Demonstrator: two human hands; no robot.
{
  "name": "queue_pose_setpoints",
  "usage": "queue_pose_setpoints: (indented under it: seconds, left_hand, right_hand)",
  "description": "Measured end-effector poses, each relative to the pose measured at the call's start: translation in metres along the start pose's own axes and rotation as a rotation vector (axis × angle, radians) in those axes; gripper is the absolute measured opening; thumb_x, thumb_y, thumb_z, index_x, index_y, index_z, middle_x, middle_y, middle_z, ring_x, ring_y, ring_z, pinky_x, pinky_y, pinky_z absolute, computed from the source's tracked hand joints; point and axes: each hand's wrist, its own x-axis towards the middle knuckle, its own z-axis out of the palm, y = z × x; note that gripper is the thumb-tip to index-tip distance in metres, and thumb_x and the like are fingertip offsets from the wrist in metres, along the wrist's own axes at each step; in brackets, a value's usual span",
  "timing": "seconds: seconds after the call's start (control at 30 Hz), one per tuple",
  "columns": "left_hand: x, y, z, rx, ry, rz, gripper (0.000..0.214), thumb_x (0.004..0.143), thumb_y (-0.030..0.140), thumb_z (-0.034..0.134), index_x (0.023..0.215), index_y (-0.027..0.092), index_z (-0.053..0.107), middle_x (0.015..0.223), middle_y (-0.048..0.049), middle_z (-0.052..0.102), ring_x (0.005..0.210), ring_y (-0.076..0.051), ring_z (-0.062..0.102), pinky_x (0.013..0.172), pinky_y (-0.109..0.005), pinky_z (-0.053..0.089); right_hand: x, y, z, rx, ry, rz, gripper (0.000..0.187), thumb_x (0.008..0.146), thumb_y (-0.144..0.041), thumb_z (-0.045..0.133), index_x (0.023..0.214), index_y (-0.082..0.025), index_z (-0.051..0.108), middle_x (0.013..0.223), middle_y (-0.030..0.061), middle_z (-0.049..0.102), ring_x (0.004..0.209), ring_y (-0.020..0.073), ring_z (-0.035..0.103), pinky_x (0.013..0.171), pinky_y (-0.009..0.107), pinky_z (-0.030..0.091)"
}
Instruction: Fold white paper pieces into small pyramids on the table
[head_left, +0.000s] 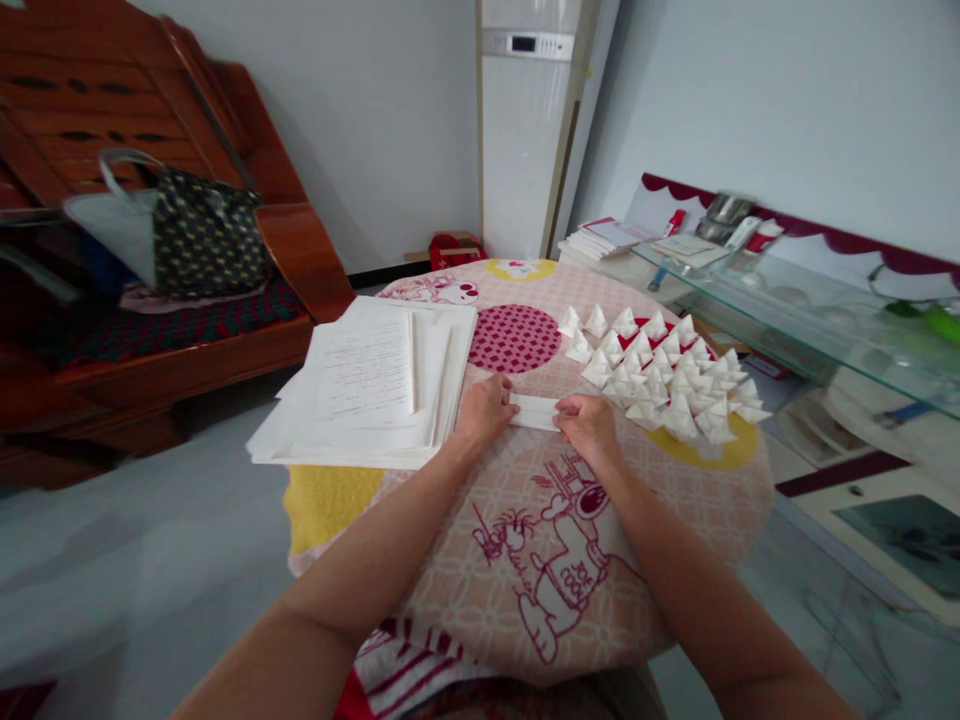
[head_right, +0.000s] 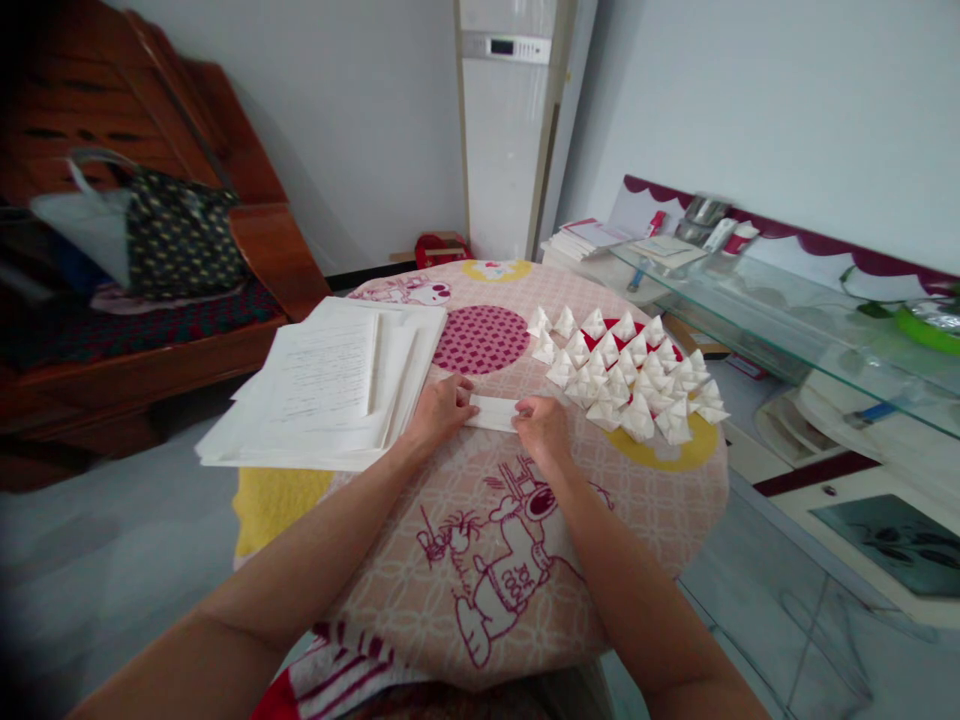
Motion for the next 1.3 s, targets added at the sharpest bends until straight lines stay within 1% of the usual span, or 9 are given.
queue_pose_setpoints:
  seconds: [0.1, 0.2, 0.33, 0.4, 0.57, 0.8, 1.03, 1.17, 1.3]
  left_hand:
    - [0.000, -0.002, 0.003, 0.029, 0.033, 0.101, 0.032, 0.079, 0.011, 0.071, 0.110, 0.016, 0.067, 0.089, -0.0042, 0.071, 0.083, -0.019, 0.066, 0.081, -0.031, 0.051]
    - [0.003, -0.005, 0.005, 0.017, 0.075, 0.276, 0.034, 0.076, 0.000, 0.065, 0.106, 0.015, 0.070, 0.104, -0.0082, 0.070, 0.093, -0.019, 0.065, 0.084, -0.030, 0.052]
    - [0.007, -0.009, 0.010, -0.075, -0.040, 0.448, 0.030, 0.080, -0.003, 0.053, 0.090, 0.017, 0.074, 0.093, -0.0052, 0.071, 0.090, -0.017, 0.065, 0.087, -0.028, 0.052]
    - [0.008, -0.009, 0.013, -0.081, -0.051, 0.428, 0.028, 0.081, 0.001, 0.055, 0.091, 0.017, 0.075, 0.091, -0.0044, 0.071, 0.088, -0.017, 0.065, 0.087, -0.029, 0.053]
    - [0.002, -0.002, 0.017, -0.029, -0.038, 0.335, 0.026, 0.073, 0.013, 0.072, 0.099, 0.013, 0.074, 0.094, -0.0075, 0.068, 0.087, -0.020, 0.064, 0.085, -0.033, 0.053]
    - [-0.002, 0.003, 0.017, -0.036, -0.034, 0.327, 0.029, 0.071, 0.014, 0.074, 0.100, 0.014, 0.073, 0.095, -0.0073, 0.067, 0.088, -0.020, 0.063, 0.084, -0.033, 0.053]
    - [-0.003, 0.001, 0.019, -0.031, -0.030, 0.333, 0.029, 0.071, 0.014, 0.073, 0.100, 0.015, 0.072, 0.097, -0.0073, 0.067, 0.088, -0.020, 0.062, 0.084, -0.034, 0.053]
    - [-0.002, -0.001, 0.021, -0.039, -0.031, 0.339, 0.029, 0.070, 0.013, 0.073, 0.099, 0.015, 0.072, 0.096, -0.0072, 0.067, 0.088, -0.021, 0.062, 0.085, -0.035, 0.053]
    - [-0.002, -0.001, 0.020, -0.038, -0.030, 0.335, 0.031, 0.070, 0.013, 0.072, 0.100, 0.016, 0.073, 0.096, -0.0067, 0.067, 0.090, -0.021, 0.063, 0.086, -0.035, 0.053]
  right_hand:
    - [0.002, 0.002, 0.000, -0.058, 0.003, -0.048, 0.030, 0.074, -0.018, 0.068, 0.101, -0.017, 0.080, 0.076, 0.0036, 0.077, 0.064, 0.0166, 0.070, 0.061, 0.024, 0.051]
    - [0.003, 0.001, -0.002, -0.086, -0.012, -0.056, 0.027, 0.074, -0.019, 0.068, 0.098, -0.018, 0.080, 0.076, 0.0037, 0.076, 0.067, 0.0172, 0.070, 0.063, 0.025, 0.052]
    - [0.004, -0.001, -0.004, -0.129, -0.019, -0.048, 0.026, 0.074, -0.019, 0.069, 0.098, -0.018, 0.080, 0.075, 0.0034, 0.075, 0.068, 0.0173, 0.069, 0.064, 0.025, 0.051]
    - [0.004, -0.002, -0.005, -0.137, -0.027, -0.043, 0.026, 0.074, -0.019, 0.069, 0.098, -0.018, 0.080, 0.074, 0.0027, 0.074, 0.067, 0.0171, 0.068, 0.063, 0.025, 0.051]
    - [0.004, -0.006, -0.008, -0.151, -0.050, -0.022, 0.024, 0.074, -0.022, 0.073, 0.097, -0.018, 0.078, 0.072, 0.0020, 0.072, 0.066, 0.0166, 0.066, 0.061, 0.025, 0.047]
    - [0.001, -0.016, -0.010, -0.225, -0.095, -0.064, 0.030, 0.069, -0.024, 0.081, 0.098, -0.020, 0.075, 0.077, 0.0005, 0.071, 0.071, 0.0158, 0.063, 0.064, 0.025, 0.043]
    - [0.000, -0.019, -0.009, -0.304, -0.121, -0.110, 0.035, 0.068, -0.021, 0.081, 0.103, -0.020, 0.073, 0.088, 0.0035, 0.071, 0.080, 0.0187, 0.063, 0.068, 0.027, 0.042]
    - [0.001, -0.017, -0.013, -0.288, -0.147, -0.117, 0.038, 0.066, -0.013, 0.075, 0.104, -0.020, 0.072, 0.079, 0.0001, 0.067, 0.071, 0.0160, 0.059, 0.063, 0.025, 0.039]
    - [0.002, -0.011, -0.019, -0.211, -0.203, -0.127, 0.042, 0.064, -0.007, 0.068, 0.104, -0.018, 0.074, 0.060, -0.0055, 0.056, 0.058, 0.0131, 0.051, 0.056, 0.024, 0.034]
